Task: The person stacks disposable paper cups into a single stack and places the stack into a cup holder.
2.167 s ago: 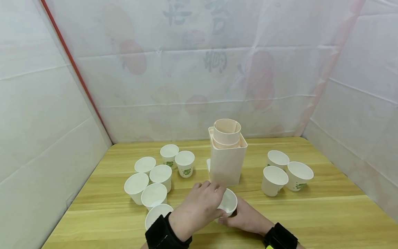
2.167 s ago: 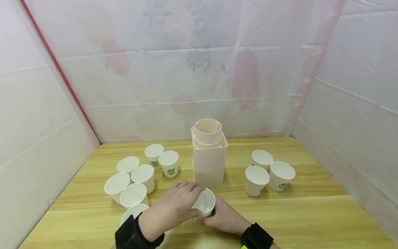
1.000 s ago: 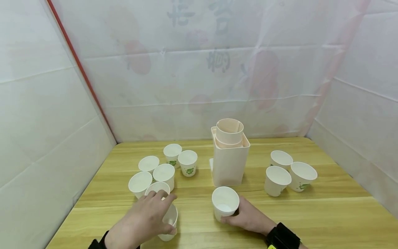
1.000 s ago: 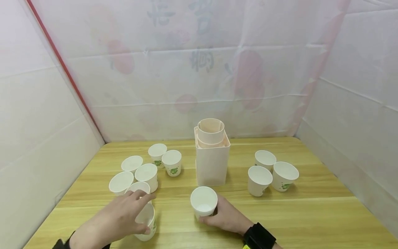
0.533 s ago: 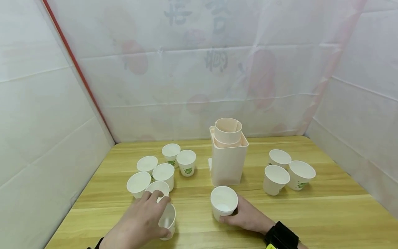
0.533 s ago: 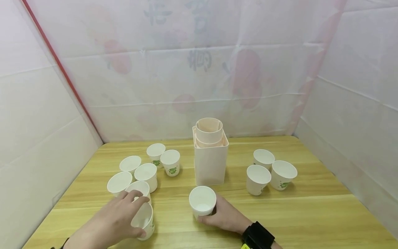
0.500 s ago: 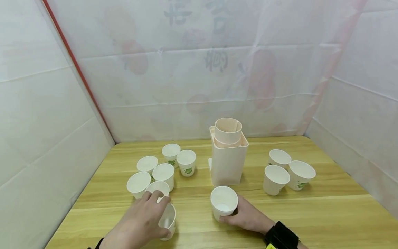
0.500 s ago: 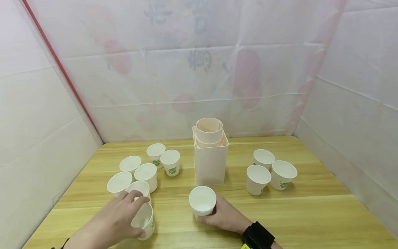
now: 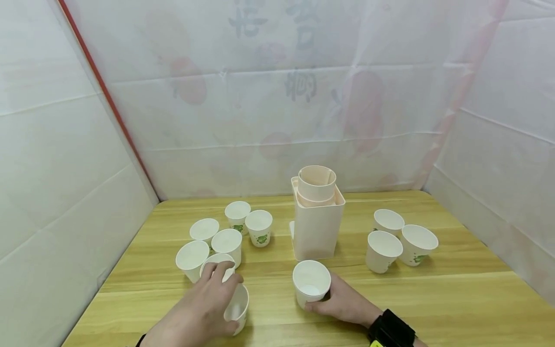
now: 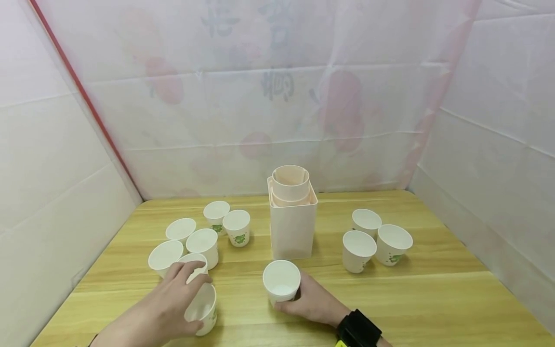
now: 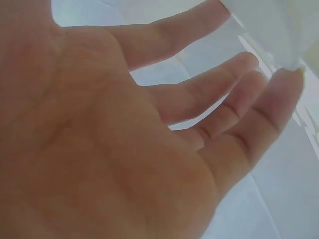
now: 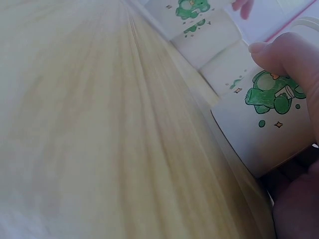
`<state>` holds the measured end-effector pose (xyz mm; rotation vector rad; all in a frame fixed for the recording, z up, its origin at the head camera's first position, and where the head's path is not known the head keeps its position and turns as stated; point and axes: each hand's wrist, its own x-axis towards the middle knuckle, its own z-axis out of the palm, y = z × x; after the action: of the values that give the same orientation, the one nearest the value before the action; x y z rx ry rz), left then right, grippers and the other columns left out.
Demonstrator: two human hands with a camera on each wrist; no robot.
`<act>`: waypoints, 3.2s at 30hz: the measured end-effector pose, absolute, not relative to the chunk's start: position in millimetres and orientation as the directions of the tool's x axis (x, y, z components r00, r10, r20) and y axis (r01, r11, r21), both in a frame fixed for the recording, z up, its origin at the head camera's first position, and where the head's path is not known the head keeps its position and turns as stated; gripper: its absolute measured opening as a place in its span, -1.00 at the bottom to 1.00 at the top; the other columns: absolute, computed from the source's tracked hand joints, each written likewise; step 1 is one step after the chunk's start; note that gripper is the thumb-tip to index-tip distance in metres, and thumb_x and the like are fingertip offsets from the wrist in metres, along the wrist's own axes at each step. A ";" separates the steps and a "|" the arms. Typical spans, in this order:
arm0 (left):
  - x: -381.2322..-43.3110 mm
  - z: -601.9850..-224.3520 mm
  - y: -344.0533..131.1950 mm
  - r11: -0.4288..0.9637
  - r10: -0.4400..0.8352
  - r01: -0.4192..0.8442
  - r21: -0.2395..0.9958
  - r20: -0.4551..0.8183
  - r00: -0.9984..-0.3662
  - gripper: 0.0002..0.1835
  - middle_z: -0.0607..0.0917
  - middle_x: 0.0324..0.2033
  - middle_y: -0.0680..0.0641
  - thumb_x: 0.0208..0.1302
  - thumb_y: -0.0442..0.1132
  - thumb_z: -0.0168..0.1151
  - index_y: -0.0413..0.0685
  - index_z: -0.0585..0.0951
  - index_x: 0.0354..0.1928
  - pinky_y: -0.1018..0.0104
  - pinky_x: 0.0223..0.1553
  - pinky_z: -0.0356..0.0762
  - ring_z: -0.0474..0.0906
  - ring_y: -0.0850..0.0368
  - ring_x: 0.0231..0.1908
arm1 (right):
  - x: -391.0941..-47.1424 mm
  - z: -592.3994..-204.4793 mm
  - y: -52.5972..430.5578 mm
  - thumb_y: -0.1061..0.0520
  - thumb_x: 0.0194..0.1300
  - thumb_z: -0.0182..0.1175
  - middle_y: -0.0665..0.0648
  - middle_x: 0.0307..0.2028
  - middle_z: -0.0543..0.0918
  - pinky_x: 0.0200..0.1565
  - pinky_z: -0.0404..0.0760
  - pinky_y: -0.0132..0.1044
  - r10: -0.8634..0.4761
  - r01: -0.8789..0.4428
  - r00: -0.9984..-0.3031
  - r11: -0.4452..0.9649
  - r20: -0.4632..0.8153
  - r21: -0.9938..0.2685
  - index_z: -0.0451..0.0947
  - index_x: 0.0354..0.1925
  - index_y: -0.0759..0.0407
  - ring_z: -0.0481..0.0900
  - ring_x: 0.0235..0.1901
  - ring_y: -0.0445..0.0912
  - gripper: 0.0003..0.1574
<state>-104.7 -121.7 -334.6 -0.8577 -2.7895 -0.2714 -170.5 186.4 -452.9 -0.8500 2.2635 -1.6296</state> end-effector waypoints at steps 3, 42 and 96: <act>-103.8 -331.7 -118.5 0.797 0.546 0.593 0.113 0.287 -0.787 -0.41 0.40 -0.04 -0.08 -0.34 -0.05 0.40 -0.02 0.46 -0.14 0.17 -0.24 0.47 0.28 -0.06 -0.06 | -170.3 -452.6 186.5 0.08 0.04 0.35 0.09 0.00 0.49 0.04 0.40 -0.23 -0.574 -0.328 -0.804 0.213 0.154 -0.920 0.22 0.18 -0.04 0.43 -0.02 0.00 -0.23; -135.4 -293.0 -44.5 0.640 0.513 0.747 0.181 0.623 -0.590 -0.43 0.46 0.12 -0.07 0.18 0.01 0.21 -0.02 0.35 0.19 0.19 -0.03 0.46 0.29 0.12 0.10 | -170.0 -451.1 185.6 0.09 0.10 0.30 0.09 -0.01 0.48 0.00 0.43 -0.20 -0.608 -0.307 -0.783 0.199 0.129 -0.931 0.21 0.17 -0.07 0.44 -0.04 0.00 -0.30; -141.3 -338.2 -10.8 0.657 0.717 0.753 -0.033 0.336 -0.610 -0.45 0.52 -0.27 0.10 -0.03 0.08 0.38 -0.05 0.47 -0.06 0.40 -0.32 0.44 0.42 0.24 -0.29 | -168.1 -451.0 185.6 0.08 0.13 0.28 0.16 0.02 0.45 -0.05 0.50 -0.19 -0.596 -0.272 -0.795 0.183 0.113 -0.945 0.13 0.20 0.01 0.45 -0.05 0.03 -0.25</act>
<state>-141.3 -10.8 -338.2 -1.1712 -2.5556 -0.1589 -168.1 185.6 -451.0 -0.8283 2.1818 -1.6474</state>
